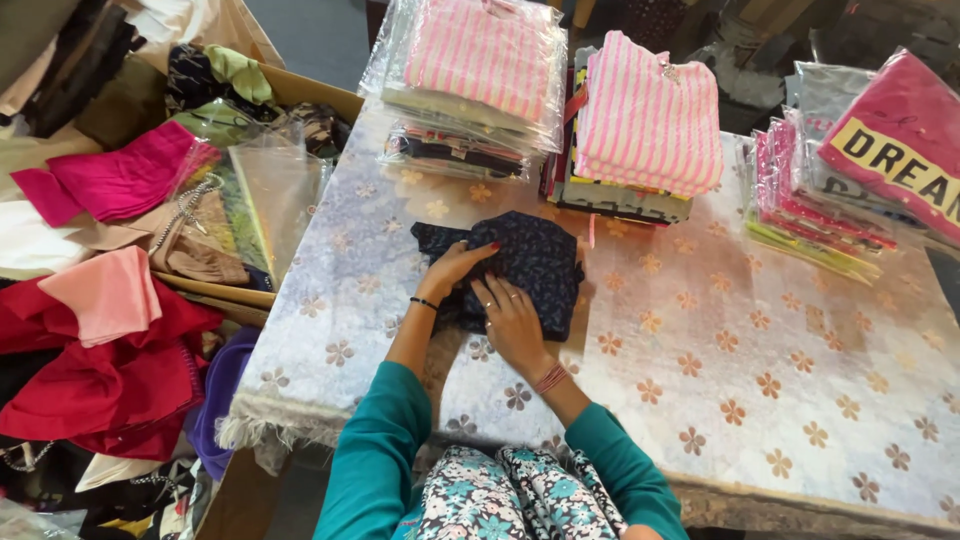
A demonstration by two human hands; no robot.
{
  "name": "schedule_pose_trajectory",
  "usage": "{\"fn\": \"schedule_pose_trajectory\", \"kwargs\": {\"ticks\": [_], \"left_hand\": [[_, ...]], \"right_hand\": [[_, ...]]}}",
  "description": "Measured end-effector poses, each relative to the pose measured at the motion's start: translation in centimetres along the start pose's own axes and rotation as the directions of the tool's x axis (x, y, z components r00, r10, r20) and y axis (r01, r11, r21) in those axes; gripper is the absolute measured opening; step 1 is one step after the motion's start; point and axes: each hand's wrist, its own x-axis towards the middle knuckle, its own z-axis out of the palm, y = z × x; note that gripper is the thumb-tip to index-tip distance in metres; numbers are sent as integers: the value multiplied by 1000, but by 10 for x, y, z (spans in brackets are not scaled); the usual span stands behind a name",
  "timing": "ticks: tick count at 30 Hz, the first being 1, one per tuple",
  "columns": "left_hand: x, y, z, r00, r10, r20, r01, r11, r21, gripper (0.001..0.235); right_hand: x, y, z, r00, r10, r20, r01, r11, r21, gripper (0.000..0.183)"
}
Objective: The person folds a pink striped garment, a dark patterned top, and a black-and-white striped top on a table. They smooth each item, fold it into a compact rectangle, and place it on a growing stack of folded clothes.
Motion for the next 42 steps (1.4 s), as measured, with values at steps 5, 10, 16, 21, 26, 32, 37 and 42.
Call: {"fn": "schedule_pose_trajectory", "kwargs": {"ticks": [5,10,16,21,26,32,37,42], "left_hand": [[14,-11,-6,982,188,7,-186,975,-121,65],[32,-24,2,769,610,-192,-592,792,148,79],[-24,26,13,593,801,-83,-705,567,426,76],[-26,35,4,633,774,-30,-601,515,611,53],[11,10,-1,536,844,26,-599,358,716,33],[-3,16,5,794,608,12,-595,773,222,34],[-12,23,4,810,577,-100,-443,716,539,51],[7,5,-15,749,641,-167,-383,625,680,63]], "right_hand": [[11,-9,-32,1000,26,13,-26,999,32,81],[-2,4,-6,998,31,55,-29,999,-29,80],[-7,7,-1,1000,-8,28,8,1000,3,76],[-7,10,1,999,-34,39,33,999,16,73],[-7,12,4,997,-25,69,26,1000,-16,71],[-6,9,-3,997,-10,76,10,1000,5,70],[-6,11,0,996,1,89,-4,1000,31,70],[-6,11,-3,998,17,67,-23,996,85,71]]}}
